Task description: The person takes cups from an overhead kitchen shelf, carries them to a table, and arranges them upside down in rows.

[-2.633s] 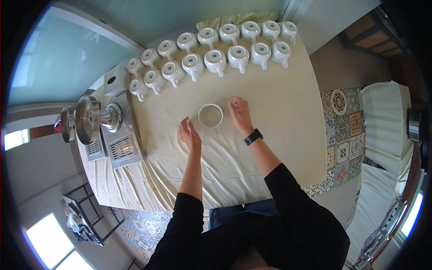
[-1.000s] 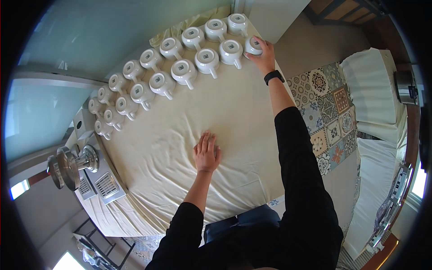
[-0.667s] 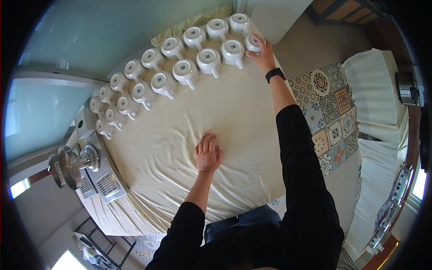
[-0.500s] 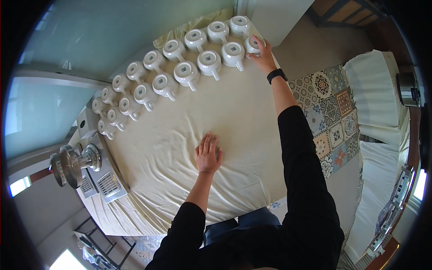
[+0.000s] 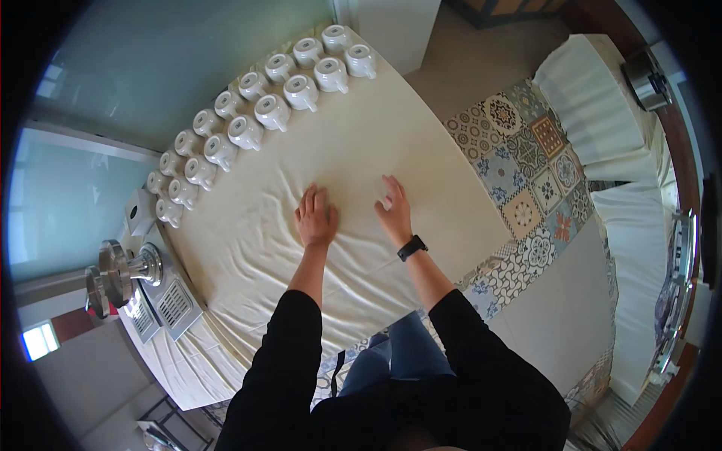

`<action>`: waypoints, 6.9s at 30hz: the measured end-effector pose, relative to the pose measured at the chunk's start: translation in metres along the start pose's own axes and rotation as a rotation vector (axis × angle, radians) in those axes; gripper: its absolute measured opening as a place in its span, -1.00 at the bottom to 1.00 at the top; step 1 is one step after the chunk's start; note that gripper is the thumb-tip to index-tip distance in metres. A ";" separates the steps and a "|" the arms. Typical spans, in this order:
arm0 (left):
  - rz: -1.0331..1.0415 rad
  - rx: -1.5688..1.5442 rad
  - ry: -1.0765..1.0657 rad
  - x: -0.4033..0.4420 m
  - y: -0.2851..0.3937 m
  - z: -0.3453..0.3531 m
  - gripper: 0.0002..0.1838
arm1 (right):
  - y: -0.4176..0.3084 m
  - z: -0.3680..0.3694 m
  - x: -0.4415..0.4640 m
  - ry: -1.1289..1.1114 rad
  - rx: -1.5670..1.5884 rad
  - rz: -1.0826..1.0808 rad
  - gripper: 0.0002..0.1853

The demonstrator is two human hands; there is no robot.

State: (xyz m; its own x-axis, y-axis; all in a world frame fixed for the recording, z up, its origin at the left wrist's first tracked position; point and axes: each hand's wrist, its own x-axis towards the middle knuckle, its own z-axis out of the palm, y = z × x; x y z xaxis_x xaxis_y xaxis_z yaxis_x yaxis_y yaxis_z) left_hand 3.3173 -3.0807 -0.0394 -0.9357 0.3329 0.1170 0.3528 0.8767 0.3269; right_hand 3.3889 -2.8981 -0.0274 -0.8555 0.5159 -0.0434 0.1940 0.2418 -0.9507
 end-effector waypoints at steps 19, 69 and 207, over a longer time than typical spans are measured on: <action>0.113 -0.002 -0.433 -0.429 0.007 -0.098 -0.13 | 0.085 -0.237 -0.402 -0.204 -0.217 0.304 -0.67; -0.082 -0.224 -0.899 0.647 0.642 0.399 -0.63 | 0.170 -0.882 0.772 -0.188 -0.551 0.197 -0.76; 1.065 -0.375 -1.234 4.162 1.052 0.828 -0.72 | -0.276 -0.126 3.839 1.296 0.140 0.610 -0.72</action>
State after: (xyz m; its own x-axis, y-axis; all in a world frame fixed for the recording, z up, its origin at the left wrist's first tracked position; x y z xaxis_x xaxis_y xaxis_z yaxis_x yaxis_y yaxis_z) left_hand -0.2006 -0.4854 0.0147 0.3348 0.8999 -0.2794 0.5930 0.0292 0.8047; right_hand 0.1113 -0.8812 0.1074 0.3884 0.8962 -0.2143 0.2513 -0.3267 -0.9111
